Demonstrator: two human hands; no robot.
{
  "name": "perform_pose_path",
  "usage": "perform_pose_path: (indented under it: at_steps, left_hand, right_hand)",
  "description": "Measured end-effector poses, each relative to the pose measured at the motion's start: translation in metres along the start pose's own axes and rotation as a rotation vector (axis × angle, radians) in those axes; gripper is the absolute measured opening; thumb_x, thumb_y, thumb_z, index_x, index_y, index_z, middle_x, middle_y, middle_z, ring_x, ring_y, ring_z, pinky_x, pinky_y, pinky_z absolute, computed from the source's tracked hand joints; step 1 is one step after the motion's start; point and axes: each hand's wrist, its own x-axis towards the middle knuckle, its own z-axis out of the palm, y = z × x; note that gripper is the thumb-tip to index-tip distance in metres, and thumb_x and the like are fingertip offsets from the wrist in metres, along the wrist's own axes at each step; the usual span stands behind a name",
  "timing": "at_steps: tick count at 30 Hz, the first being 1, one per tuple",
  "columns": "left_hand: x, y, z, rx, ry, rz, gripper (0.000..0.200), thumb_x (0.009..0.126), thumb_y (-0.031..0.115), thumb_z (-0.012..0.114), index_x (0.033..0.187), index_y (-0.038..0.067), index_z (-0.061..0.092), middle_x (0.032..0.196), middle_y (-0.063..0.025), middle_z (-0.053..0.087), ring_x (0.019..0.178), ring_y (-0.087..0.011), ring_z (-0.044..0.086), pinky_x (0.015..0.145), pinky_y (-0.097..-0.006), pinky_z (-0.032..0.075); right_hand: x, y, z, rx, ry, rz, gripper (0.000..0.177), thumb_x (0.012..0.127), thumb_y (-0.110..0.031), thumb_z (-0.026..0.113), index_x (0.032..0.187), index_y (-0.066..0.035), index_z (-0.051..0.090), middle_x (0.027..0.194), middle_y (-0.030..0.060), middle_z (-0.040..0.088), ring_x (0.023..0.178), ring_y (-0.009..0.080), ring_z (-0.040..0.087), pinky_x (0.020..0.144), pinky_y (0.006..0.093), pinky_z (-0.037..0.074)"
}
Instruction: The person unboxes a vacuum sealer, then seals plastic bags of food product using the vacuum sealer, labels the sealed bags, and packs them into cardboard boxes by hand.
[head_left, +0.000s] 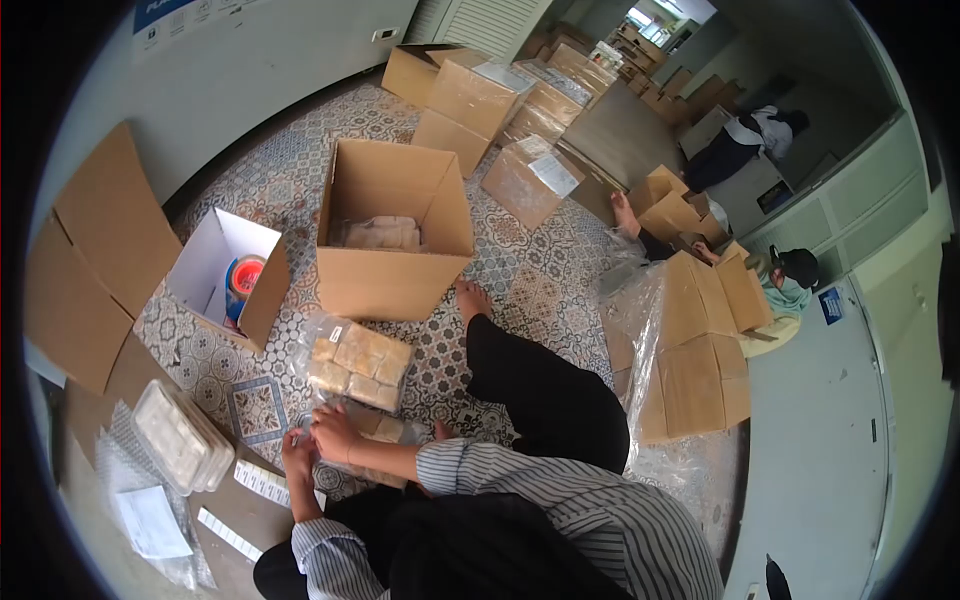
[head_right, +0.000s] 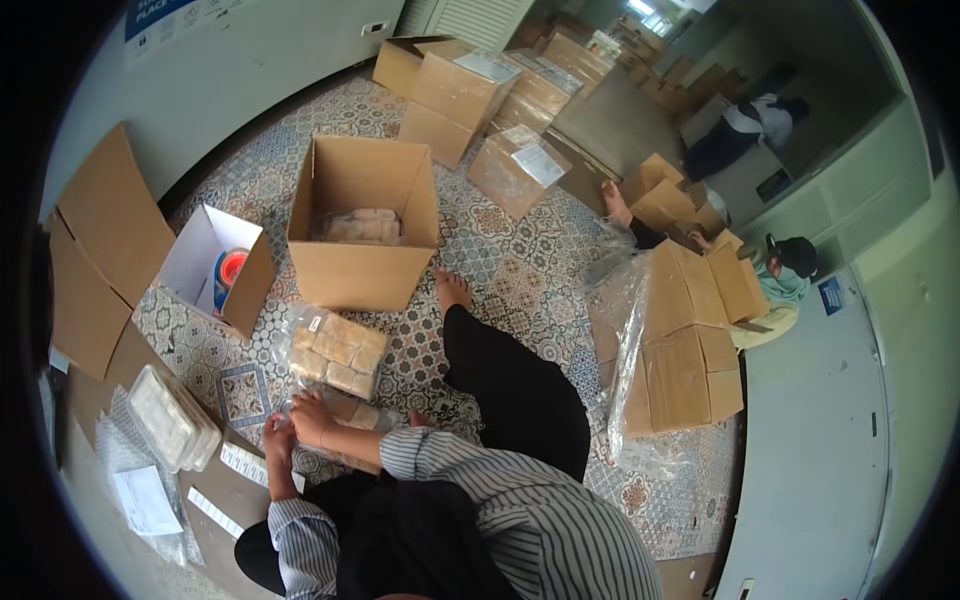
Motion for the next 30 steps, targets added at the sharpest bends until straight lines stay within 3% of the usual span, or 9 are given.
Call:
perform_pose_path:
  at_steps: [4, 9, 12, 15, 17, 20, 22, 25, 30]
  left_hand:
    - [-0.005, 0.002, 0.001, -0.055, 0.026, -0.019, 0.031, 0.066, -0.004, 0.054, 0.093, 0.008, 0.045, 0.069, -0.0061, 0.056, 0.053, -0.0108, 0.052, 0.043, -0.0206, 0.04]
    - [-0.006, 0.005, 0.003, 0.078, 0.025, 0.02, 0.034, 0.065, -0.006, 0.055, 0.094, 0.007, 0.043, 0.074, -0.0106, 0.059, 0.061, -0.0153, 0.057, 0.051, -0.0226, 0.045]
    - [-0.008, 0.001, 0.005, 0.139, 0.076, 0.113, 0.034, 0.065, -0.006, 0.055, 0.094, 0.006, 0.042, 0.078, -0.0123, 0.06, 0.067, -0.0177, 0.058, 0.057, -0.0262, 0.048]
    - [0.002, -0.012, -0.005, 0.334, 0.044, 0.253, 0.034, 0.065, -0.007, 0.055, 0.095, 0.004, 0.042, 0.08, -0.0124, 0.06, 0.069, -0.0185, 0.059, 0.06, -0.0281, 0.049]
    - [-0.005, -0.011, -0.003, 0.189, -0.001, 0.29, 0.034, 0.066, -0.007, 0.055, 0.097, 0.003, 0.042, 0.081, -0.012, 0.06, 0.072, -0.0193, 0.06, 0.062, -0.0293, 0.05]
    - [-0.011, -0.009, -0.001, 0.175, 0.023, 0.345, 0.034, 0.068, -0.008, 0.053, 0.098, 0.002, 0.042, 0.082, -0.0115, 0.06, 0.074, -0.0182, 0.059, 0.063, -0.0279, 0.049]
    - [-0.018, -0.003, 0.002, 0.091, 0.065, 0.318, 0.03, 0.067, -0.006, 0.057, 0.094, 0.004, 0.046, 0.076, -0.0099, 0.061, 0.067, -0.0146, 0.058, 0.057, -0.0258, 0.046]
    - [-0.024, 0.0, 0.0, 0.139, 0.119, 0.256, 0.029, 0.066, -0.004, 0.061, 0.091, 0.004, 0.049, 0.075, -0.0086, 0.061, 0.064, -0.0129, 0.057, 0.056, -0.0237, 0.046]
    - [-0.032, 0.009, 0.004, 0.013, 0.143, 0.125, 0.026, 0.068, -0.001, 0.06, 0.091, 0.003, 0.049, 0.077, -0.0085, 0.059, 0.067, -0.0146, 0.058, 0.058, -0.0235, 0.047]
  right_hand:
    - [0.004, 0.002, -0.004, 0.023, -0.021, 0.093, 0.015, 0.06, -0.018, 0.058, 0.072, -0.01, 0.06, 0.092, 0.0078, 0.051, 0.096, 0.0243, 0.043, 0.08, 0.044, 0.029]
    - [0.013, 0.009, -0.012, 0.009, 0.084, -0.089, 0.03, 0.06, -0.021, 0.062, 0.09, -0.02, 0.058, 0.107, 0.0067, 0.047, 0.106, 0.0231, 0.036, 0.084, 0.0456, 0.025]
    - [0.033, 0.019, -0.012, -0.061, -0.286, -0.355, 0.031, 0.058, -0.023, 0.064, 0.089, -0.02, 0.06, 0.106, 0.0009, 0.049, 0.11, 0.0205, 0.035, 0.087, 0.049, 0.022]
    - [0.057, 0.015, -0.016, -0.243, -0.511, -0.431, 0.024, 0.059, -0.029, 0.064, 0.081, -0.02, 0.062, 0.093, -0.0002, 0.058, 0.097, 0.0182, 0.05, 0.084, 0.0527, 0.028]
    - [0.066, 0.007, -0.036, -0.259, -0.607, -0.474, 0.021, 0.063, -0.035, 0.062, 0.077, -0.021, 0.061, 0.081, 0.0027, 0.062, 0.085, 0.0208, 0.057, 0.083, 0.0558, 0.029]
    - [0.063, 0.024, -0.018, -0.05, -0.465, -0.436, 0.011, 0.069, -0.029, 0.058, 0.079, -0.024, 0.061, 0.072, 0.0013, 0.061, 0.074, 0.021, 0.059, 0.084, 0.0547, 0.028]
    - [0.049, 0.035, -0.02, 0.253, 0.05, -0.395, 0.021, 0.066, -0.01, 0.055, 0.085, -0.017, 0.06, 0.072, 0.0022, 0.06, 0.07, 0.021, 0.056, 0.077, 0.0456, 0.034]
    - [0.014, 0.034, -0.062, 0.351, 0.566, -0.11, 0.02, 0.07, -0.011, 0.06, 0.09, -0.009, 0.056, 0.072, 0.0072, 0.057, 0.069, 0.0268, 0.054, 0.069, 0.0372, 0.04]
    - [-0.067, 0.025, -0.038, 0.114, 0.055, -0.029, 0.062, 0.06, -0.038, 0.07, 0.114, -0.018, 0.046, 0.111, 0.013, 0.046, 0.102, 0.0339, 0.043, 0.082, 0.0467, 0.035]
